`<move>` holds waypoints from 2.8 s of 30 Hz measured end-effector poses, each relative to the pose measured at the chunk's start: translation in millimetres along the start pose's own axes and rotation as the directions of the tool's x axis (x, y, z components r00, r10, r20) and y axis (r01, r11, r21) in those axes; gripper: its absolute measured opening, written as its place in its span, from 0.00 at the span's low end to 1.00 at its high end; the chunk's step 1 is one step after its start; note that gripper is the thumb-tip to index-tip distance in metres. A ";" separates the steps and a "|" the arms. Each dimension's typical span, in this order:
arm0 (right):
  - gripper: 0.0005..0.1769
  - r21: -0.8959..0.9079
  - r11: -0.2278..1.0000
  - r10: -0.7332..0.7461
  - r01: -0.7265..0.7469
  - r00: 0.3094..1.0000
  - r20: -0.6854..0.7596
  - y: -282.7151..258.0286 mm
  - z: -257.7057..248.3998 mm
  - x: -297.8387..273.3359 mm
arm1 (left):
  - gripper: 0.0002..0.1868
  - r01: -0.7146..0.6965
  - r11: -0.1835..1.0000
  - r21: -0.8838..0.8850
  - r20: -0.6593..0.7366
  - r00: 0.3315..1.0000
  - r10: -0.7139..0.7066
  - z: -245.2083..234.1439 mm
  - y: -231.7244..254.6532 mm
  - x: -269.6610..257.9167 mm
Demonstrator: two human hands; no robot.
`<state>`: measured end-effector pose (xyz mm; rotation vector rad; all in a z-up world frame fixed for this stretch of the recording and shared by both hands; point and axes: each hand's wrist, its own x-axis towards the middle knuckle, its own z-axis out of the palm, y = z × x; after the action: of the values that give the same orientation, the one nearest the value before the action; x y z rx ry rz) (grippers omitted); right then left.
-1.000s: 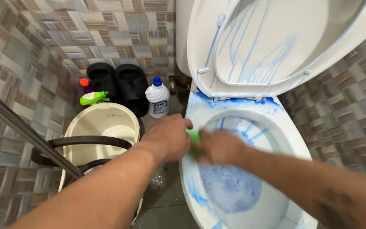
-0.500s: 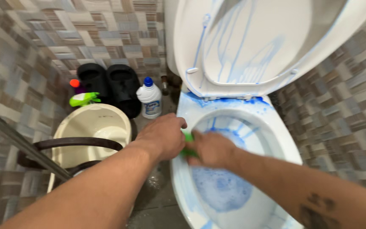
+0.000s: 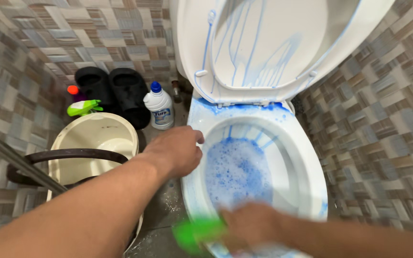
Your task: The person scrubs the inside of a toilet bowl with a toilet brush and blue cleaning liquid. They then rinse the brush and the bowl using water from a red scoop. Finally, they scrub the toilet seat and lid with a green hand brush.
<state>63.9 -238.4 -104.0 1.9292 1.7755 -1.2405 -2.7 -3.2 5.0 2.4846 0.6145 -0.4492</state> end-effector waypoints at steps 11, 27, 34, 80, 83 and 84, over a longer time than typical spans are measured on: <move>0.36 -0.201 0.965 -0.204 0.166 0.961 -0.187 0.0 -40.8 7.9 | 0.21 0.021 0.999 0.045 0.072 0.997 -0.024 2.2 7.0 -14.3; 0.39 0.829 0.478 0.851 -0.292 0.388 -0.354 -159.5 -1.0 36.7 | 0.21 -0.100 0.973 0.208 0.250 0.967 0.046 50.0 36.2 -36.7; 0.24 0.643 0.635 0.769 -0.429 0.266 -0.582 -160.0 30.7 41.8 | 0.22 -0.326 0.925 0.192 0.252 0.928 0.275 82.7 33.8 -36.1; 0.29 0.487 0.660 0.747 -0.573 0.428 -0.509 80.8 80.1 -135.6 | 0.19 -0.478 0.852 0.214 0.298 0.862 0.409 115.2 128.4 9.8; 0.28 0.495 0.710 0.703 -0.502 0.464 -0.538 96.4 82.2 -139.8 | 0.19 -0.450 0.860 0.241 0.296 0.878 0.377 113.9 141.5 21.1; 0.30 0.487 0.743 0.669 -0.459 0.486 -0.563 92.3 93.8 -146.0 | 0.20 -0.449 0.862 0.235 0.297 0.878 0.376 110.6 144.5 25.1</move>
<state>123.0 -425.5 -91.1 3.1230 0.9491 -0.5004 71.5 -166.6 -33.8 2.6840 -0.1071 -0.6986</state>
